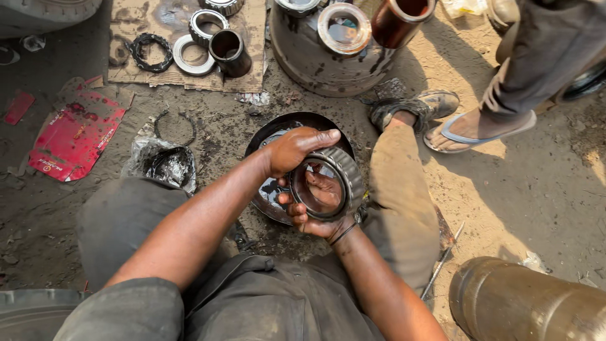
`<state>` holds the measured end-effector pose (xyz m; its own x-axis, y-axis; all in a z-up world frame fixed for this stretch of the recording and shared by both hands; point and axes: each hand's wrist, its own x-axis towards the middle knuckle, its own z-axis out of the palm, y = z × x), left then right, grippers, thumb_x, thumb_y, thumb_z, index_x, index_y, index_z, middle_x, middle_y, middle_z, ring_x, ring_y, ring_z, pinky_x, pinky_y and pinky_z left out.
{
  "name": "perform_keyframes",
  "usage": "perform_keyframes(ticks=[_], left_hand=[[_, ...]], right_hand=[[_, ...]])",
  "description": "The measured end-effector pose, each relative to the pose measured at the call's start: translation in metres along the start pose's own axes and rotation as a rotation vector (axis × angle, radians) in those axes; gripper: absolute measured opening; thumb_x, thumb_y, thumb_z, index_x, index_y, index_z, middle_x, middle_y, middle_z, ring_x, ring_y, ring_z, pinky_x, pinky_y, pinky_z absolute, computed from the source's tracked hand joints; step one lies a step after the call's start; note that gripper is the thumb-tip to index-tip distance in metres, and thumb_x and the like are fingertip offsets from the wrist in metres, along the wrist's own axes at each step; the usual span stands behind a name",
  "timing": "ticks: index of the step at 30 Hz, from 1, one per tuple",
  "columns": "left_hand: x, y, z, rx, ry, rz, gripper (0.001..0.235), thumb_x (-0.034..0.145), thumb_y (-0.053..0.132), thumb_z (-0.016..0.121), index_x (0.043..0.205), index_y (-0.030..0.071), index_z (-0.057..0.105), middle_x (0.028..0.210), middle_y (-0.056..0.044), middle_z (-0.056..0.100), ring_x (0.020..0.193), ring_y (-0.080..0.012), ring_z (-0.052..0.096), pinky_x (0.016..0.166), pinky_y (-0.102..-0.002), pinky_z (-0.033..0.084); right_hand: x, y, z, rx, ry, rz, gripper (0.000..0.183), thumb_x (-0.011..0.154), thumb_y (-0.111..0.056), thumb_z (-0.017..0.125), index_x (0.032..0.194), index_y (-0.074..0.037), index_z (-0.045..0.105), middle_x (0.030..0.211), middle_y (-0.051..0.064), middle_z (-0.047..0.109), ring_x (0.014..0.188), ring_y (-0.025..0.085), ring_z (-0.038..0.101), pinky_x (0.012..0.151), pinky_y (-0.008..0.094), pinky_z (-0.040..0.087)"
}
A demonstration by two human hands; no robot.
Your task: The person sits on the ground and scrubs a metal bearing and a long metal rod in a shallow pan of soapy water using a cloth. They rinse and wipe the parts, then place the cleaned bearing on a nearby barrel.
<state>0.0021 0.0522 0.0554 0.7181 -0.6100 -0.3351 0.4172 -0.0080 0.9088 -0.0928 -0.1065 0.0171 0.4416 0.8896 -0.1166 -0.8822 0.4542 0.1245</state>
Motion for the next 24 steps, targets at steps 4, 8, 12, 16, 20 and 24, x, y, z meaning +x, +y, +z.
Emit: perform_keyframes(ticks=[4, 8, 12, 16, 20, 24], left_hand=[[0.015, -0.054, -0.036, -0.435, 0.253, -0.159, 0.045, 0.096, 0.051, 0.065, 0.086, 0.007, 0.069, 0.065, -0.005, 0.064, 0.052, -0.0147, 0.056, 0.049, -0.033, 0.048], [0.05, -0.104, -0.055, -0.327, 0.583, -0.175, 0.049, 0.104, 0.055, 0.071, 0.098, 0.006, 0.071, 0.078, -0.001, 0.063, 0.066, -0.0051, 0.06, 0.056, -0.023, 0.046], [0.059, -0.14, -0.075, -0.5, 0.762, -0.272, 0.044, 0.093, 0.044, 0.064, 0.089, 0.0, 0.069, 0.065, -0.007, 0.065, 0.047, -0.019, 0.06, 0.043, -0.037, 0.048], [0.059, -0.162, -0.087, -0.497, 0.863, -0.377, 0.042, 0.093, 0.036, 0.064, 0.085, -0.005, 0.068, 0.065, -0.009, 0.062, 0.047, -0.0193, 0.057, 0.046, -0.038, 0.046], [0.062, -0.179, -0.09, -0.431, 0.829, -0.418, 0.03, 0.092, 0.028, 0.063, 0.088, -0.002, 0.066, 0.066, -0.006, 0.06, 0.048, -0.0158, 0.053, 0.047, -0.037, 0.045], [0.068, -0.181, -0.092, -0.428, 0.849, -0.402, 0.033, 0.092, 0.027, 0.061, 0.091, -0.006, 0.067, 0.066, -0.007, 0.062, 0.047, -0.0154, 0.055, 0.045, -0.035, 0.046]], right_hand=[[0.023, -0.039, -0.056, -0.192, 0.467, -0.168, 0.046, 0.099, -0.039, 0.047, 0.131, -0.006, 0.055, 0.109, 0.017, 0.07, 0.085, 0.027, 0.071, 0.071, 0.038, 0.059], [0.045, -0.079, -0.119, -0.461, 0.943, -0.272, 0.057, 0.101, -0.047, 0.052, 0.138, -0.004, 0.051, 0.115, 0.019, 0.07, 0.099, 0.032, 0.068, 0.085, 0.043, 0.055], [0.065, -0.077, -0.15, -1.849, 1.564, 0.19, 0.065, 0.097, -0.053, 0.058, 0.143, -0.008, 0.049, 0.125, 0.019, 0.07, 0.119, 0.038, 0.065, 0.105, 0.046, 0.05], [0.073, -0.039, -0.167, -2.384, 1.163, 0.501, 0.084, 0.082, -0.049, 0.067, 0.157, -0.023, 0.038, 0.158, 0.024, 0.032, 0.143, 0.046, 0.035, 0.106, 0.053, 0.04], [0.063, -0.032, -0.204, -1.873, 1.397, 0.312, 0.052, 0.106, -0.04, 0.051, 0.154, -0.022, 0.043, 0.158, 0.019, 0.045, 0.142, 0.04, 0.045, 0.117, 0.048, 0.04], [0.031, -0.058, -0.23, -2.353, 1.375, 0.376, 0.055, 0.084, -0.01, 0.064, 0.137, -0.024, 0.056, 0.15, 0.022, 0.044, 0.135, 0.042, 0.045, 0.096, 0.048, 0.051]])
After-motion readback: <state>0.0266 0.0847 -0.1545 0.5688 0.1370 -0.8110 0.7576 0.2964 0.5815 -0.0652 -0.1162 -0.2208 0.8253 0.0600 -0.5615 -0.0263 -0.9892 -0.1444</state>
